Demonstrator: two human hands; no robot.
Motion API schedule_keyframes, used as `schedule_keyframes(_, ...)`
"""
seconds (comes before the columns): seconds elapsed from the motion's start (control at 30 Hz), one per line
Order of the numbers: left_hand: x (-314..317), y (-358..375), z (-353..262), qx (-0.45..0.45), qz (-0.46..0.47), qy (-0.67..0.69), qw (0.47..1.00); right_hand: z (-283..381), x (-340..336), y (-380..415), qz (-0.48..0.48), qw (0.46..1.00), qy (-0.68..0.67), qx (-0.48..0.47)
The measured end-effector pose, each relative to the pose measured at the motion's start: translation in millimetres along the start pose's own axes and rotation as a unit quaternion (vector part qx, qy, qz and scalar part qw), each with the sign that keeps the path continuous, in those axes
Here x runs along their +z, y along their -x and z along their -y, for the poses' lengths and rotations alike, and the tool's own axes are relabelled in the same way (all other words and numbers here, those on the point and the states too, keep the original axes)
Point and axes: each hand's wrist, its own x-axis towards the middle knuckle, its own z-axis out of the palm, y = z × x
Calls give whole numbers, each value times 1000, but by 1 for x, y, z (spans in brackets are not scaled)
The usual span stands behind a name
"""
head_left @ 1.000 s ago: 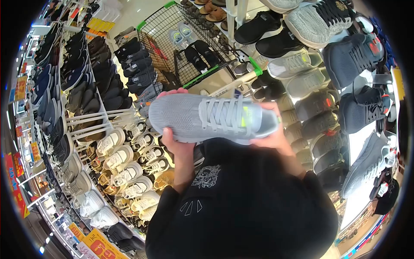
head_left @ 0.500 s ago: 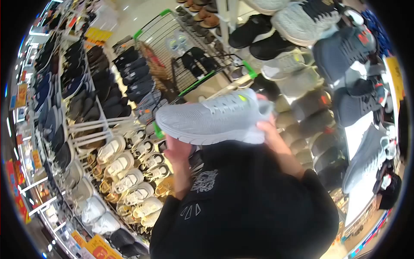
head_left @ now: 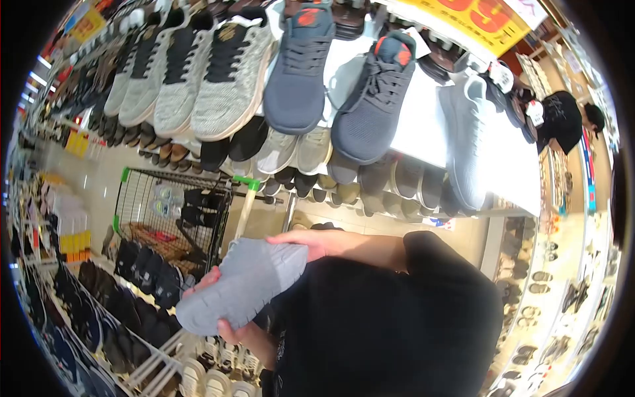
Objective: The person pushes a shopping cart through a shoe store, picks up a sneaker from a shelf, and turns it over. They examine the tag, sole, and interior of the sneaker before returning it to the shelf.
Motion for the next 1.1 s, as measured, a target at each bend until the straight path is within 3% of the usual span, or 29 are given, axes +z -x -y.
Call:
schedule_keyframes(0.1,12,-7,-2,107,170,17,979,-12,-34,0,47,997,12,-64)
schedule_keyframes(0.2,20,-1,2,155,216,11,964,-5,-38,21,107,983,4,-149)
schedule_keyframes(0.27,-9,5,18,185,246,-30,951,15,-35,35,227,915,156,-293)
schedule_keyframes(0.3,-59,11,36,-21,292,-14,956,29,-16,58,178,910,200,-316)
schedule_keyframes(0.33,-87,5,49,-226,329,-2,917,38,3,80,151,887,241,-365)
schedule_keyframes(0.37,-56,-36,16,-404,359,131,831,48,16,102,125,833,328,-427)
schedule_keyframes(0.4,-41,-37,9,-401,370,133,827,51,32,126,90,782,398,-472)
schedule_keyframes(0.43,-22,-23,2,-266,340,7,902,51,39,147,62,701,478,-526)
schedule_keyframes(0.47,-5,-12,-4,-118,292,-116,942,52,55,172,50,657,518,-546)
schedule_keyframes(0.5,18,-13,-9,-108,264,-94,954,51,66,194,49,604,557,-568)
schedule_keyframes(0.53,15,-13,-6,-106,268,-90,953,55,74,212,78,515,617,-590)
schedule_keyframes(0.6,6,-9,11,-223,325,-75,916,59,97,254,44,407,743,-529)
schedule_keyframes(0.63,14,-21,31,-57,454,-54,888,61,104,271,13,386,778,-495)
schedule_keyframes(0.7,18,-9,61,-96,516,-28,851,69,111,297,-56,334,826,-451)
schedule_keyframes(0.8,102,3,57,-117,631,-7,767,74,117,316,-365,214,818,-391)
schedule_keyframes(0.83,131,4,54,-107,669,12,736,85,110,324,-428,167,812,-360)
schedule_keyframes(0.87,159,3,43,-101,695,30,711,99,102,332,-451,138,793,-386)
schedule_keyframes(0.9,180,13,39,-181,678,90,707,112,96,341,-449,149,789,-392)
schedule_keyframes(0.93,204,20,44,-128,658,128,731,119,92,347,-447,162,785,-398)
schedule_keyframes(0.97,222,20,42,-124,673,108,721,118,91,340,-457,203,767,-403)
schedule_keyframes(1.03,233,43,58,-177,651,138,725,114,89,319,-439,255,744,-434)
schedule_keyframes(1.07,239,51,68,-226,626,168,727,115,78,314,-466,227,754,-403)
schedule_keyframes(1.1,242,52,64,-218,612,178,739,116,74,310,-474,206,752,-410)
